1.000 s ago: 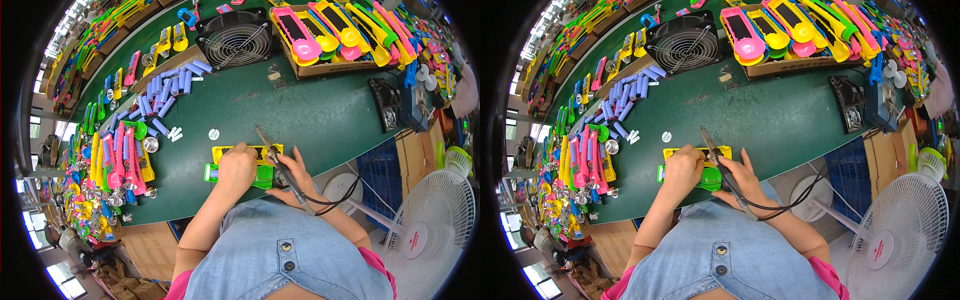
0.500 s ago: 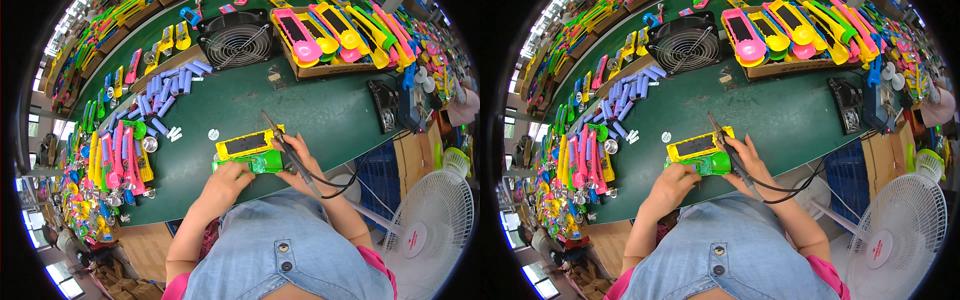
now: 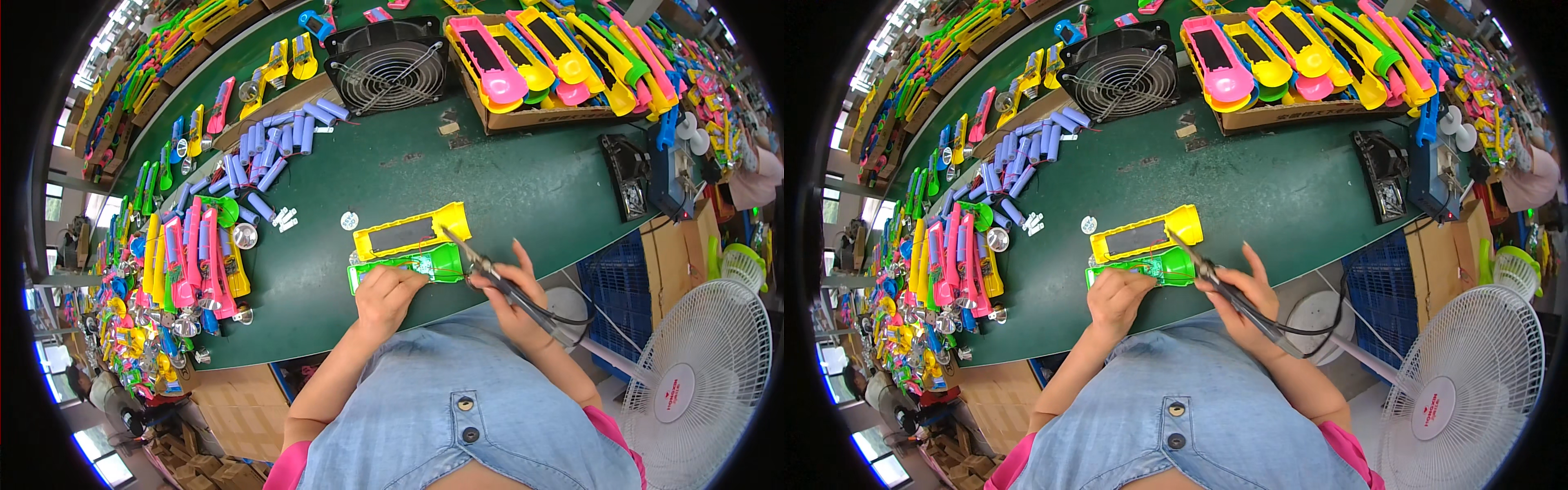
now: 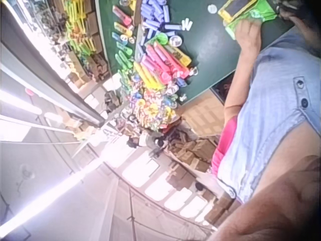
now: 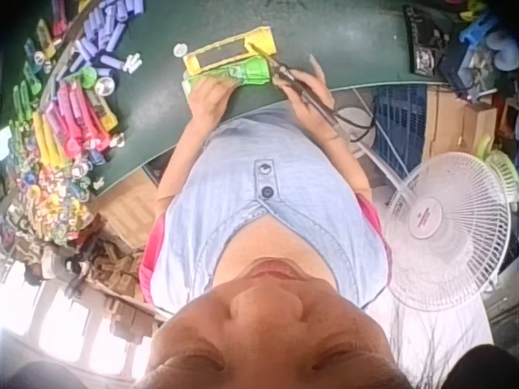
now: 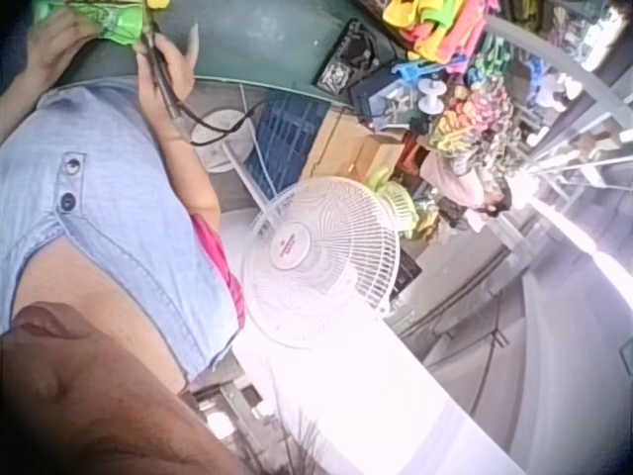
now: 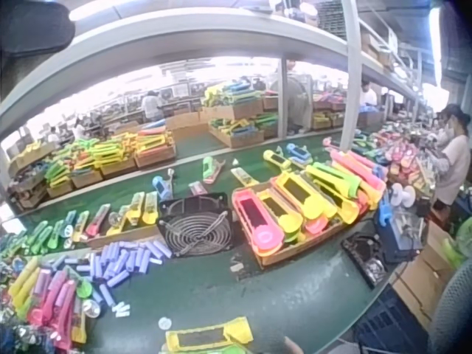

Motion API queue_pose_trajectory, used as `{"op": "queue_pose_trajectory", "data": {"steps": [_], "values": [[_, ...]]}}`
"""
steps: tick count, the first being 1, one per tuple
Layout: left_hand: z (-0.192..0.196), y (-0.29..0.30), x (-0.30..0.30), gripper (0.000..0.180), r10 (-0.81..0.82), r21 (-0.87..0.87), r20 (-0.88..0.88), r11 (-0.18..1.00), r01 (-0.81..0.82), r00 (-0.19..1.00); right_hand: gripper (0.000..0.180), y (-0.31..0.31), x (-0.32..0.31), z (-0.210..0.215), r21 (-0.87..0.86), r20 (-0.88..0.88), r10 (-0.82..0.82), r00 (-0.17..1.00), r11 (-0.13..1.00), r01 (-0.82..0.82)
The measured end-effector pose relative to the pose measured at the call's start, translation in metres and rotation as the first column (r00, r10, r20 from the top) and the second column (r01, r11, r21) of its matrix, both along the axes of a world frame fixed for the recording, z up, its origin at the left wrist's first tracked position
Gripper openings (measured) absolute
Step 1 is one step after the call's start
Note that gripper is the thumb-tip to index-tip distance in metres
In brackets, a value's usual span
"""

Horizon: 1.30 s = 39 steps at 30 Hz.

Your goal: The person solders wires and circuit components inside flashlight casings using a soldering iron, fits the casing halves together by hand, and places the assembled flashlights onto the conveyor belt.

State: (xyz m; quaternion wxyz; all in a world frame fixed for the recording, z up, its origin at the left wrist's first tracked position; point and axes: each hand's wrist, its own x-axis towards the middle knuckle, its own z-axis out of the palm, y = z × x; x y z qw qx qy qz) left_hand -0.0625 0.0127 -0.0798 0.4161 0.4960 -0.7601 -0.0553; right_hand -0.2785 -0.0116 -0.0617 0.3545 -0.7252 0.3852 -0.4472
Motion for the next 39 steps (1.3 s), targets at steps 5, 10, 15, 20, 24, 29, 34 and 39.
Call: {"op": "queue_pose_trajectory", "data": {"steps": [5,10,15,20,24,29,34,39], "values": [[0.01,0.003,-0.007,0.019,0.033,0.052,0.027,0.998,-0.035,0.999,0.024,0.013,-0.012,-0.002,-0.045,-0.109,-0.014,0.994,0.999,0.009],[0.023,0.005,-0.01,0.014,0.214,0.333,-0.209,0.933,-0.136,0.954,0.021,0.024,0.001,-0.014,0.203,0.323,-0.19,0.927,0.971,0.129],[0.023,0.004,-0.009,0.013,0.227,0.34,-0.196,0.928,-0.151,0.954,0.021,0.028,0.014,-0.025,0.478,0.459,-0.399,0.794,0.864,0.158],[0.023,0.004,-0.009,0.013,0.237,0.337,-0.189,0.927,-0.164,0.953,0.021,0.026,0.012,-0.03,0.318,0.396,-0.277,0.875,0.936,0.152],[0.022,0.003,-0.009,0.015,0.205,0.298,-0.184,0.944,-0.145,0.961,0.022,0.027,0.017,-0.022,0.432,0.482,-0.315,0.818,0.897,0.091],[0.021,0.004,-0.008,0.014,0.225,0.317,-0.176,0.934,-0.162,0.958,0.021,0.027,0.019,-0.021,0.423,0.454,-0.31,0.836,0.9,0.104],[0.022,0.002,-0.009,0.014,0.225,0.32,-0.168,0.933,-0.163,0.96,0.02,0.024,0.015,-0.022,0.385,0.415,-0.289,0.863,0.915,0.121],[0.023,0.003,-0.007,0.014,0.216,0.336,-0.151,0.929,-0.156,0.965,0.019,0.02,0.009,-0.019,0.238,0.372,-0.261,0.891,0.955,0.18]]}}
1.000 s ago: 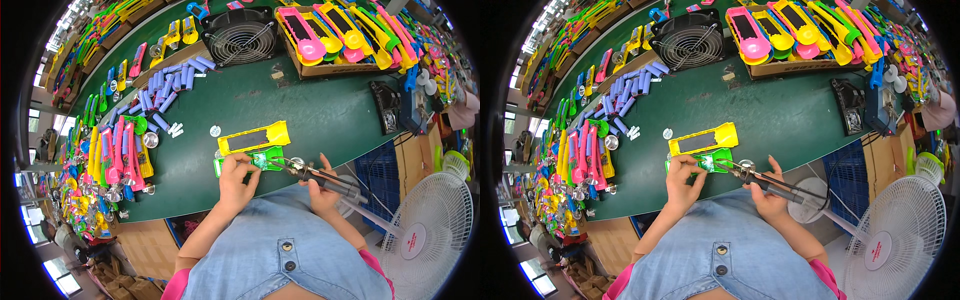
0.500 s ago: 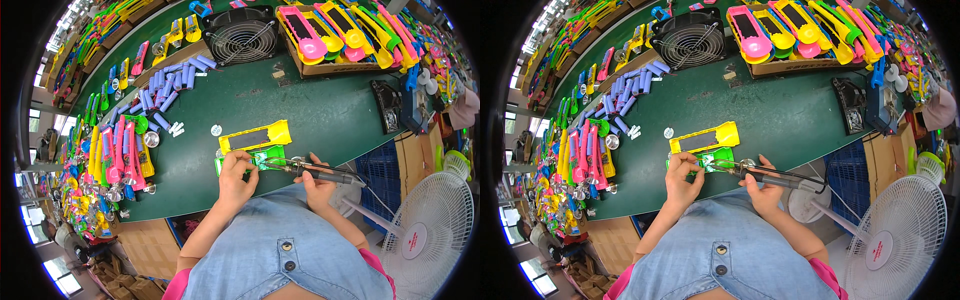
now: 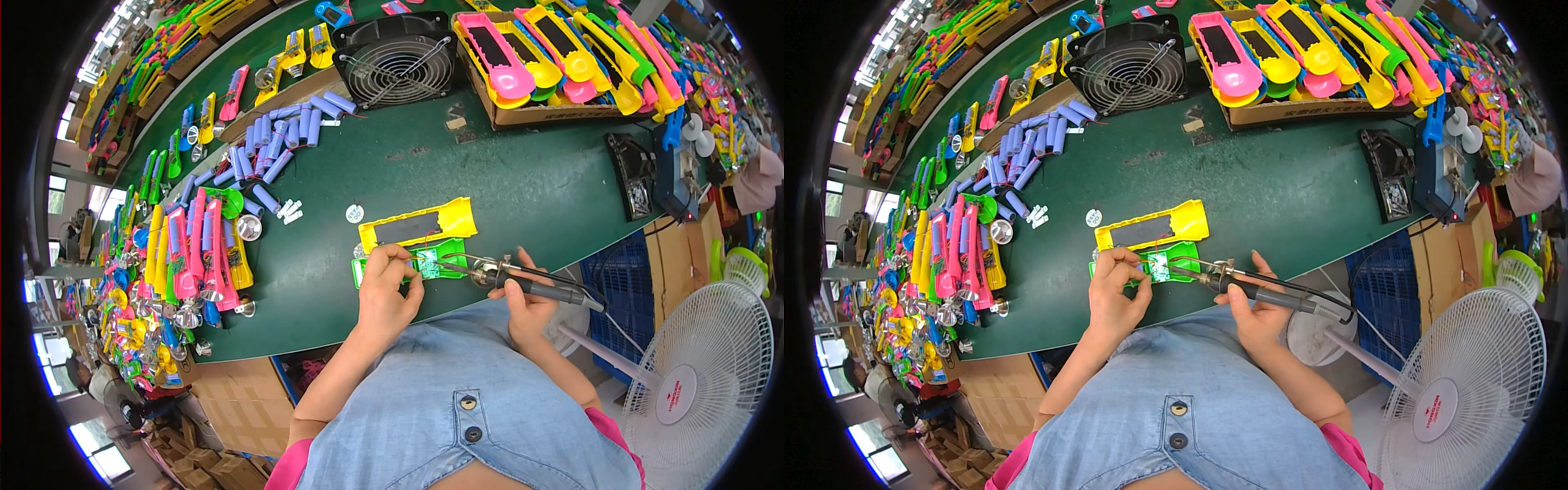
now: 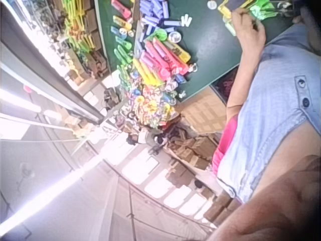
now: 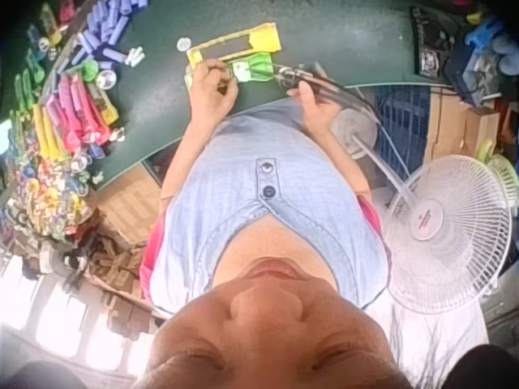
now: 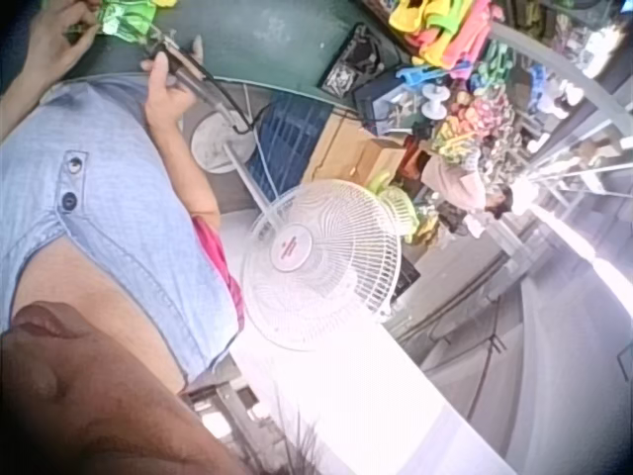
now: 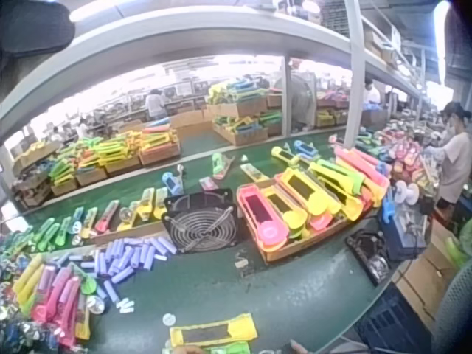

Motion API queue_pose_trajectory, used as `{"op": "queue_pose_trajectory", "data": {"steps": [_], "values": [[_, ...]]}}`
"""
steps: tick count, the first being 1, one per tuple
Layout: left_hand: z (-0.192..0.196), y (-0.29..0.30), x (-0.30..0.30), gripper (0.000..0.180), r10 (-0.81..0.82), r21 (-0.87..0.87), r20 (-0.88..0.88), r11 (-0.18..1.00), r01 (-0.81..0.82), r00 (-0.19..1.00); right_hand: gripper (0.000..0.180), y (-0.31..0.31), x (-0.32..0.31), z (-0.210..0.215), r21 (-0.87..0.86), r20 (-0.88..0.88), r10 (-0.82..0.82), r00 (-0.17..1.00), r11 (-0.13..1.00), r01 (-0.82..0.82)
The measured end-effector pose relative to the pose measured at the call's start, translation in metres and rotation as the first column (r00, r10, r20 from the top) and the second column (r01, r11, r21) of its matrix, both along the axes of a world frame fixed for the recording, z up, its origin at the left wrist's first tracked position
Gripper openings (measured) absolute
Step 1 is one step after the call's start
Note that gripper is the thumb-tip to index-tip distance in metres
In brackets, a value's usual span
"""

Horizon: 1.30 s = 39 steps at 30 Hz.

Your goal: The person solders wires and circuit components inside flashlight casings using a soldering iron, fits the casing halves together by hand, and places the assembled flashlights onto the conveyor belt.

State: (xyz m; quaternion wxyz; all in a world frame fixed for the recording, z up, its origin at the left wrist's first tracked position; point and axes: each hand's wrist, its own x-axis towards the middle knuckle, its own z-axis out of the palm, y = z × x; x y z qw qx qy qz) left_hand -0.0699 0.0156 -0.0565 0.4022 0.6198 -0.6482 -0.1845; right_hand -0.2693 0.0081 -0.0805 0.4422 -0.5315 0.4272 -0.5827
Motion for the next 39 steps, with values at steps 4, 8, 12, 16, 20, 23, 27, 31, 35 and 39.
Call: {"op": "queue_pose_trajectory", "data": {"steps": [4,8,12,16,20,23,27,31,35,39], "values": [[0.001,-0.002,0.0,0.014,-0.018,0.0,0.03,1.0,0.018,0.999,0.019,0.001,-0.003,0.0,-0.001,0.034,-0.047,0.998,0.999,0.047],[0.002,-0.003,-0.001,0.015,-0.028,-0.008,0.089,1.0,0.029,0.996,0.018,0.005,-0.009,-0.006,0.002,0.002,-0.032,0.999,0.999,0.032],[0.005,-0.003,-0.003,0.016,-0.019,0.011,0.102,1.0,0.018,0.995,0.018,0.006,-0.008,-0.002,0.015,-0.015,-0.021,1.0,1.0,0.021],[0.009,0.001,-0.005,0.013,0.013,0.041,-0.026,0.999,-0.012,1.0,0.018,0.007,-0.007,0.0,0.049,0.011,-0.031,0.999,0.998,0.03],[-0.013,0.056,-0.002,0.021,0.237,0.268,-0.916,0.962,0.054,0.324,0.019,0.006,-0.007,-0.001,-0.009,-0.025,0.003,1.0,1.0,-0.003],[-0.003,0.069,0.011,0.032,0.53,0.529,-0.848,0.844,0.09,0.021,0.02,0.012,-0.004,-0.001,0.183,0.161,-0.057,0.985,0.983,0.027],[-0.016,0.078,0.024,0.03,0.476,0.421,-0.798,0.879,-0.222,0.37,0.021,0.012,0.001,0.002,0.232,0.203,-0.062,0.977,0.973,0.013],[-0.005,0.059,0.03,0.023,0.255,-0.212,0.139,0.952,-0.222,0.957,0.02,0.004,-0.005,0.0,0.034,0.005,0.038,0.999,0.999,-0.038],[-0.004,0.027,0.016,0.02,0.061,-0.317,0.124,0.948,-0.019,0.99,0.019,0.004,-0.004,0.001,-0.026,-0.042,0.047,0.998,0.999,-0.048],[-0.004,0.018,0.012,0.023,-0.008,-0.24,0.19,0.969,0.054,0.982,0.018,0.006,-0.006,0.003,-0.037,-0.084,0.046,0.995,0.998,-0.049]]}}
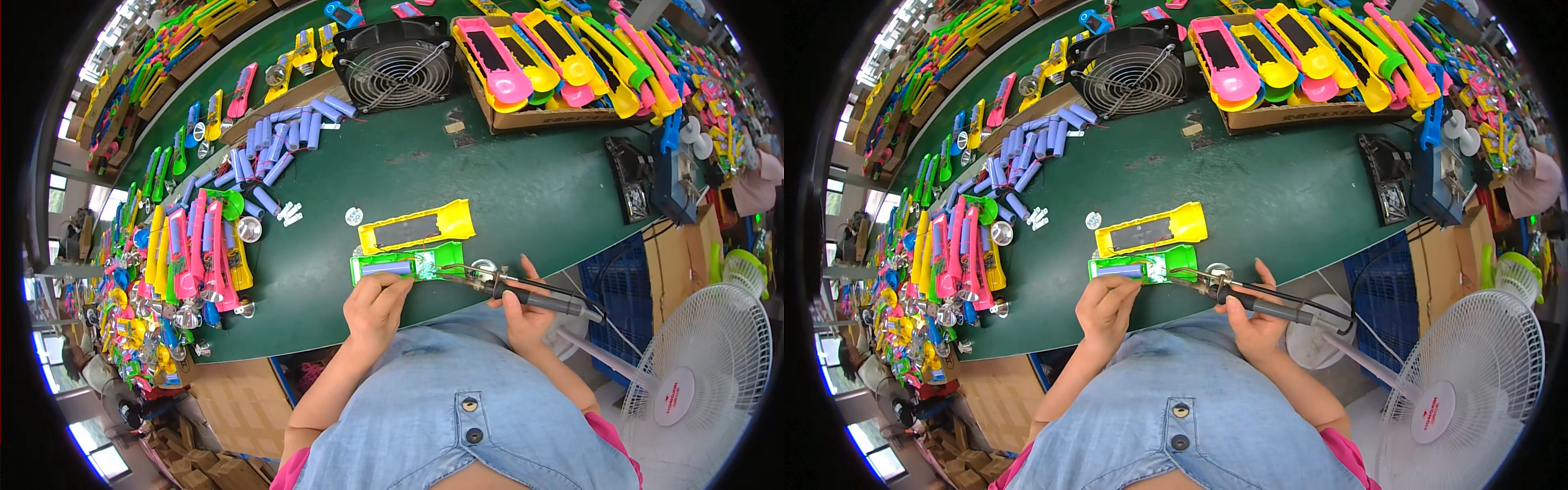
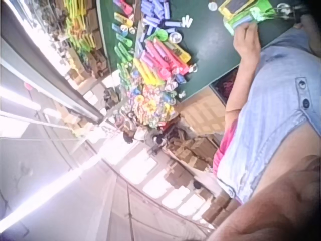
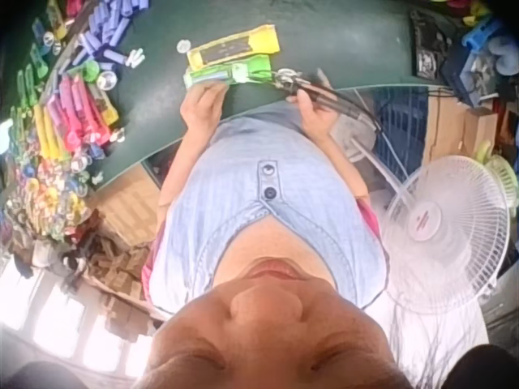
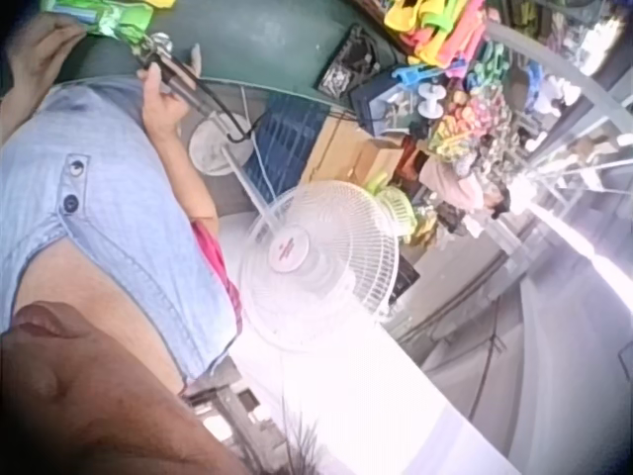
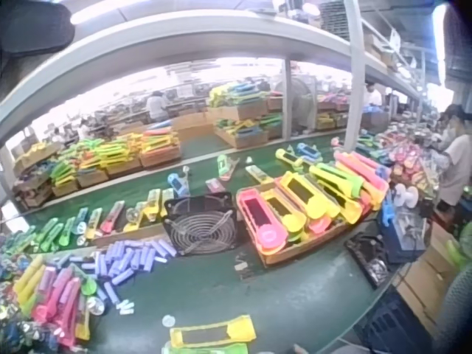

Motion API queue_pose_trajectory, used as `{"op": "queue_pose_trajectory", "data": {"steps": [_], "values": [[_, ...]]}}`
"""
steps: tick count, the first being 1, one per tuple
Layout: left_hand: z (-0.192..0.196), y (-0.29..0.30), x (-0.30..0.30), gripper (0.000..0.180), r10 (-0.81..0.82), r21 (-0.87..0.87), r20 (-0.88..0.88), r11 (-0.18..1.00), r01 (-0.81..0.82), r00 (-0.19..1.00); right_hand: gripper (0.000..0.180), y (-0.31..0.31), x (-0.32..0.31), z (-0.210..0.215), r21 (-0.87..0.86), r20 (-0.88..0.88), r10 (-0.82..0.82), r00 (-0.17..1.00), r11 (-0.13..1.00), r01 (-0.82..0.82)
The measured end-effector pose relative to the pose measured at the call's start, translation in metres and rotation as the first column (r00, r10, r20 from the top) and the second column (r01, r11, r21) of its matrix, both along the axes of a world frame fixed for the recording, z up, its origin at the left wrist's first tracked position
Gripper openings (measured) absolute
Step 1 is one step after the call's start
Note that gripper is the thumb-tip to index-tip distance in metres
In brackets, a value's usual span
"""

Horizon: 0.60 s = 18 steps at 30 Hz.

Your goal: The person solders wires and circuit components inside flashlight casings using a soldering iron, fits the casing halves together by hand, and places the assembled flashlights onto the conveyor belt.

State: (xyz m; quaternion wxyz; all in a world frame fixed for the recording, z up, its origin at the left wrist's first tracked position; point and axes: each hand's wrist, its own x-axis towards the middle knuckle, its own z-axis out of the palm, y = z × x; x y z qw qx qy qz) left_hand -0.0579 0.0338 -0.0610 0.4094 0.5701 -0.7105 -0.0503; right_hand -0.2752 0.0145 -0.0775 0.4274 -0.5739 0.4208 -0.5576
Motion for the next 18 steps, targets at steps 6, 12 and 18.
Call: {"op": "queue_pose_trajectory", "data": {"steps": [6,12,18], "values": [[0.0013,-0.0016,0.0015,0.031,-0.06,-0.074,0.356,0.993,0.092,0.932,0.019,-0.0001,0.0021,0.0023,0.019,-0.051,-0.035,0.998,0.999,0.036],[0.0058,-0.0014,0.0014,0.032,-0.127,0.001,0.44,0.99,0.141,0.889,0.014,-0.0003,0.0051,0.0006,-0.002,0.015,-0.057,0.998,0.998,0.057],[0.0098,-0.0015,0.0023,0.032,-0.147,0.027,0.426,0.988,0.15,0.893,0.016,0.0006,0.0072,0.0019,0.042,0.057,-0.036,0.998,0.999,0.034]]}}
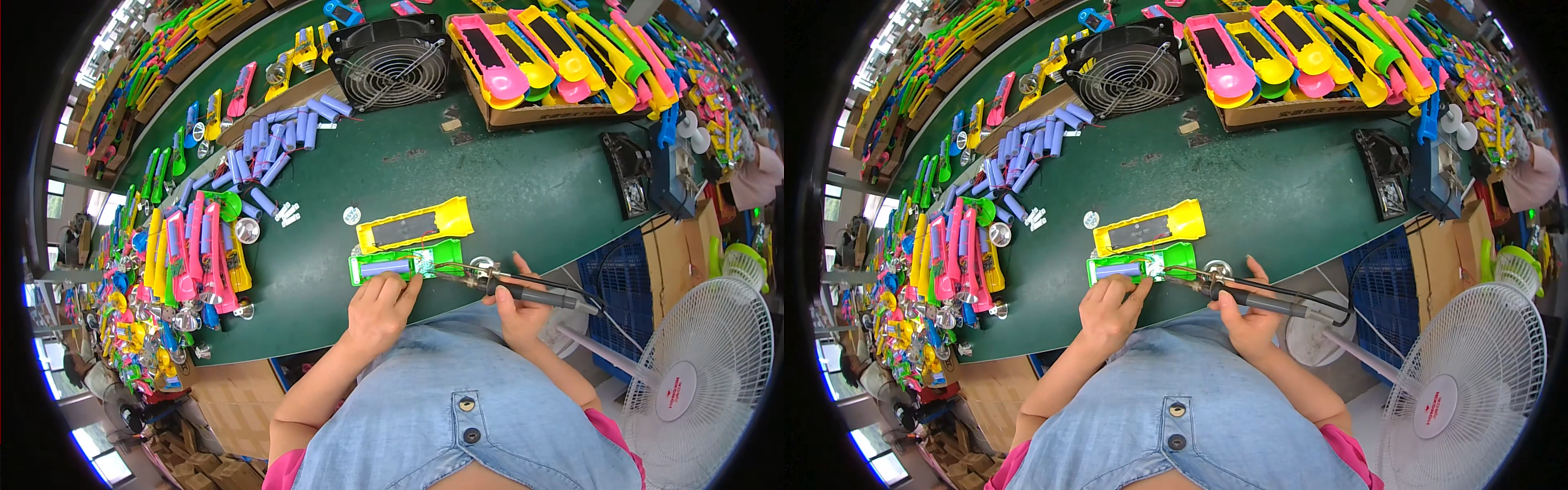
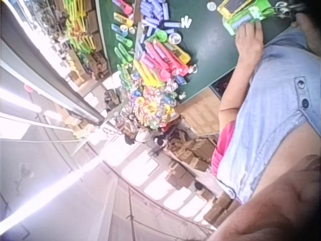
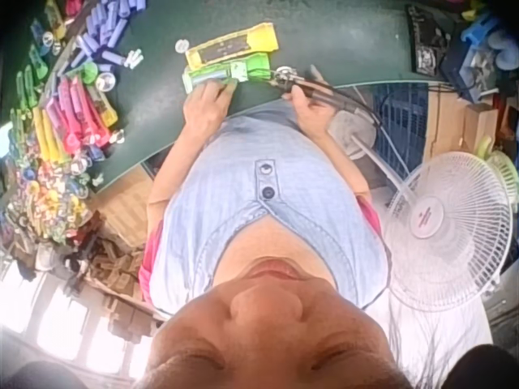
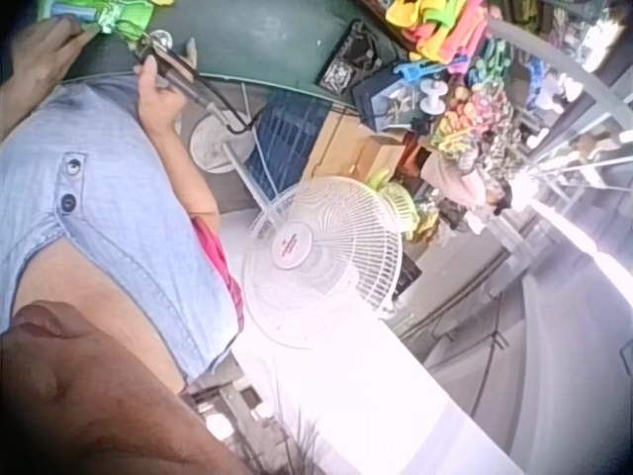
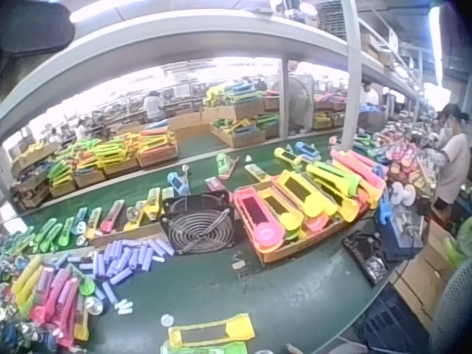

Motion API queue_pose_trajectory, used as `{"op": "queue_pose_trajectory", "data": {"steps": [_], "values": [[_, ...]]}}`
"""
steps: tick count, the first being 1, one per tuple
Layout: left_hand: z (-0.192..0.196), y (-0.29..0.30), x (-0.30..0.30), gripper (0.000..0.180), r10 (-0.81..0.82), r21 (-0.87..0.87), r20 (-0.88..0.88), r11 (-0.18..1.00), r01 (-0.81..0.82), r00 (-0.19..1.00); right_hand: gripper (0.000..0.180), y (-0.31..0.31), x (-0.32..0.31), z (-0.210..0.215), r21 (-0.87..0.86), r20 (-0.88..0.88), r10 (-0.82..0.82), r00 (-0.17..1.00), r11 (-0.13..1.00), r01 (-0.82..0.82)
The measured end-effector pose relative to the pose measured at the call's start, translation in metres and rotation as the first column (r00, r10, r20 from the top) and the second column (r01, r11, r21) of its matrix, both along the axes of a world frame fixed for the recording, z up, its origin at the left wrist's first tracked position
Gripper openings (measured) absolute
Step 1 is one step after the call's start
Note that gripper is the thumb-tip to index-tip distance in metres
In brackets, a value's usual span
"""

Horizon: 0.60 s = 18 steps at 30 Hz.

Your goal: The person solders wires and circuit components inside flashlight casings using a soldering iron, fits the casing halves together by hand, and places the assembled flashlights onto the conveyor belt.

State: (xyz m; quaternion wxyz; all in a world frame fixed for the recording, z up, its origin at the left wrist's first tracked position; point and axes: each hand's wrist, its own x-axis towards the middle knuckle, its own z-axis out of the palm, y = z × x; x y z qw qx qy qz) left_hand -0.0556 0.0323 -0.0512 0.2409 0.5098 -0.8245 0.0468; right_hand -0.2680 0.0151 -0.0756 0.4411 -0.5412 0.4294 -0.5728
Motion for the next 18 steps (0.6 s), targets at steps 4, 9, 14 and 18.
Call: {"op": "queue_pose_trajectory", "data": {"steps": [4,9,14,18], "values": [[0.0003,0.0003,0.0005,0.032,-0.002,-0.003,-0.001,1.0,0.002,1.0,0.017,0.0015,0.0018,-0.0044,-0.017,-0.008,0.019,1.0,1.0,-0.02],[0.0001,0.0001,0.0014,0.032,-0.01,-0.003,-0.007,1.0,0.01,1.0,0.018,0.0051,0.0047,-0.0075,0.033,0.0,-0.031,1.0,0.999,0.031],[-0.0012,0.0,0.0024,0.032,-0.006,0.005,-0.013,1.0,0.006,1.0,0.016,0.0022,0.0034,-0.0074,0.078,0.038,0.006,0.999,0.997,-0.009],[-0.0012,0.0001,0.0026,0.032,0.005,-0.002,-0.024,1.0,-0.005,1.0,0.015,0.005,0.0065,-0.0036,0.201,0.107,-0.041,0.993,0.979,0.019]]}}
